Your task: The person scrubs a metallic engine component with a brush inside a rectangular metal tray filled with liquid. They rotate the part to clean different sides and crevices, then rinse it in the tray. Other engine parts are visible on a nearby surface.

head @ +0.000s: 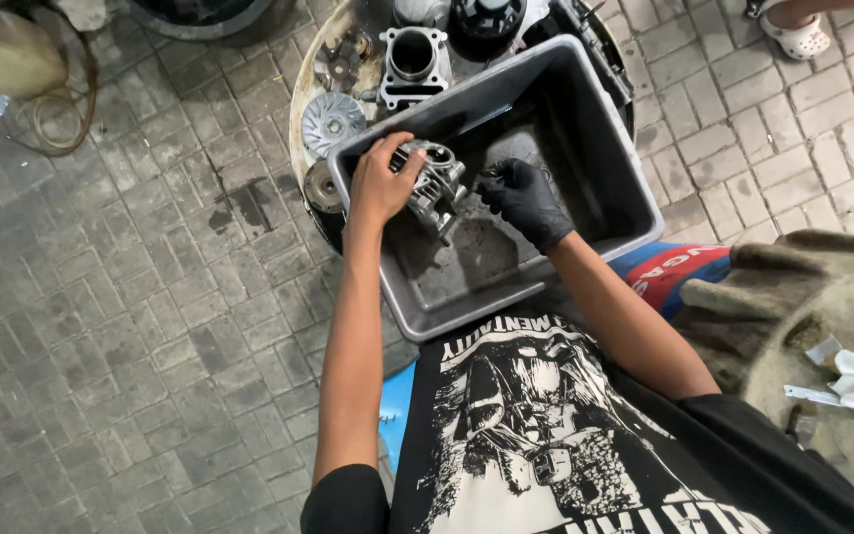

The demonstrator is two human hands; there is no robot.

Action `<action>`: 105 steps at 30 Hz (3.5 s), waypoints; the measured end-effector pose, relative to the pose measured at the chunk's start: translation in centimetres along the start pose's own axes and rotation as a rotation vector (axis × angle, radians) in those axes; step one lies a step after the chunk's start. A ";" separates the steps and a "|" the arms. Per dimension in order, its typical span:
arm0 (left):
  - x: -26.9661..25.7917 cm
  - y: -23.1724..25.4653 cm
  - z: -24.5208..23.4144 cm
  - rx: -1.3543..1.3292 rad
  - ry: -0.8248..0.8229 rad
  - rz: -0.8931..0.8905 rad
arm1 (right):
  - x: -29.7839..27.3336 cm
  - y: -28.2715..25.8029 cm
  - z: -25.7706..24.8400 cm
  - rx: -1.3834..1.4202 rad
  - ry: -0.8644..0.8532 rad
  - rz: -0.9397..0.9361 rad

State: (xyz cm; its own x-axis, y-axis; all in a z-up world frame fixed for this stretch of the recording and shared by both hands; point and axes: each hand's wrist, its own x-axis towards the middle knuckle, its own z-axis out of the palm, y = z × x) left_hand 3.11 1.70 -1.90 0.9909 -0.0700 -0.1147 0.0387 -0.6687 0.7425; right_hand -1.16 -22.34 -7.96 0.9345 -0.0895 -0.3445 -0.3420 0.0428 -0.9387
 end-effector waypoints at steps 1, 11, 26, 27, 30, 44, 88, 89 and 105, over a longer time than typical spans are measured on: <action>0.2 0.0 -0.1 0.001 0.002 0.003 | -0.4 -1.3 0.2 0.002 0.000 -0.004; -0.7 1.5 2.3 0.188 -0.017 -0.321 | 0.5 -1.7 3.0 0.070 -0.059 -0.022; -0.5 1.4 3.0 0.175 0.111 -0.281 | 0.1 2.0 4.8 -0.134 0.016 -0.415; -0.6 1.3 2.9 0.175 0.116 -0.285 | 0.6 2.0 4.8 -0.122 0.015 -0.435; -0.6 1.6 2.8 0.170 0.121 -0.292 | 1.5 0.0 5.3 0.014 0.051 -0.349; -0.6 2.5 4.0 0.136 0.193 -0.403 | -1.3 -0.5 7.0 0.024 0.186 -0.393; -1.5 3.6 4.2 0.126 0.243 -0.370 | 1.7 2.5 6.3 0.114 0.210 -0.293; -1.4 3.4 4.2 0.125 0.252 -0.366 | 1.5 2.5 6.5 0.118 0.231 -0.306; -1.1 2.7 4.9 0.138 0.265 -0.371 | -1.2 -2.5 6.9 -0.119 0.280 -0.334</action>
State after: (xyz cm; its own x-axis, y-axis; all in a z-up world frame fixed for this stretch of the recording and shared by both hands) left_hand 1.49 -3.64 -3.05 0.9127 0.3716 -0.1697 0.3966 -0.7064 0.5863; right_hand -0.75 -15.45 -5.13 0.9384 -0.3455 0.0040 -0.0502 -0.1477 -0.9878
